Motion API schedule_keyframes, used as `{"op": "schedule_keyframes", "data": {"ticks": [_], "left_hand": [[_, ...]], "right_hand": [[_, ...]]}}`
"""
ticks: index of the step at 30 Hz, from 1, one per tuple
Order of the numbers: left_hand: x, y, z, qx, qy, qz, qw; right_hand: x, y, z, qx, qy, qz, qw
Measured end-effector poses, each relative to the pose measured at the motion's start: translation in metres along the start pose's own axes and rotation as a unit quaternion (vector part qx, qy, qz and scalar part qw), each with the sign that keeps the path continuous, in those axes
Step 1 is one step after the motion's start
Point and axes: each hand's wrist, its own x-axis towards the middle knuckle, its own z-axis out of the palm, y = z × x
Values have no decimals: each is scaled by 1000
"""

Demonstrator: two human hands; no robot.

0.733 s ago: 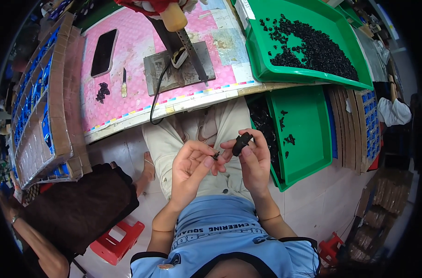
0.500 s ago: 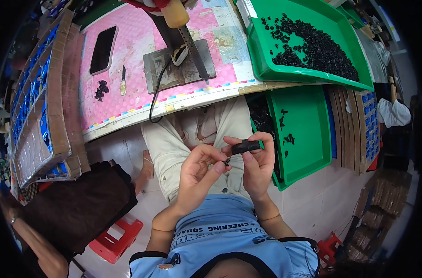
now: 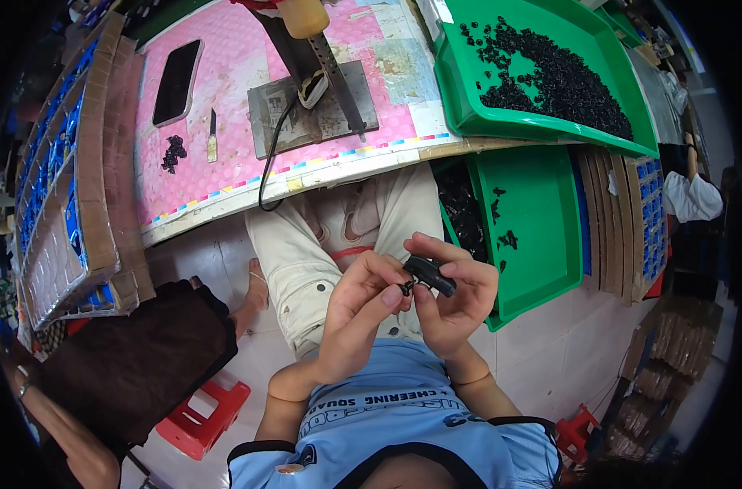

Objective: The person assembles small plastic components together by hand, presses each assembled piece against a mounted heated tip, and places the finished parts into a tray.

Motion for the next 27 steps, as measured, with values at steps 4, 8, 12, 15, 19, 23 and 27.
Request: {"op": "schedule_keyframes", "data": {"ticks": [4,8,12,15,19,23,27], "left_hand": [[3,-2,-1,-18,9,9,1000],[4,-2,0,-37,8,-4,999],[5,-1,0,-46,22,1,999],[5,1,2,-37,34,-14,999],[4,-2,2,33,8,49,998],[1,-4,1,104,-10,119,987],[3,-8,2,132,-23,163,977]], "right_hand": [[-1,-2,-1,-34,-6,-10,999],[0,-3,-4,-50,-23,-24,998],[4,-3,-7,-65,-60,-41,995],[-1,1,-8,0,-11,-14,1000],[0,1,-11,22,26,2,999],[1,-1,-14,-34,38,5,999],[0,-2,-15,6,40,2,999]]}}
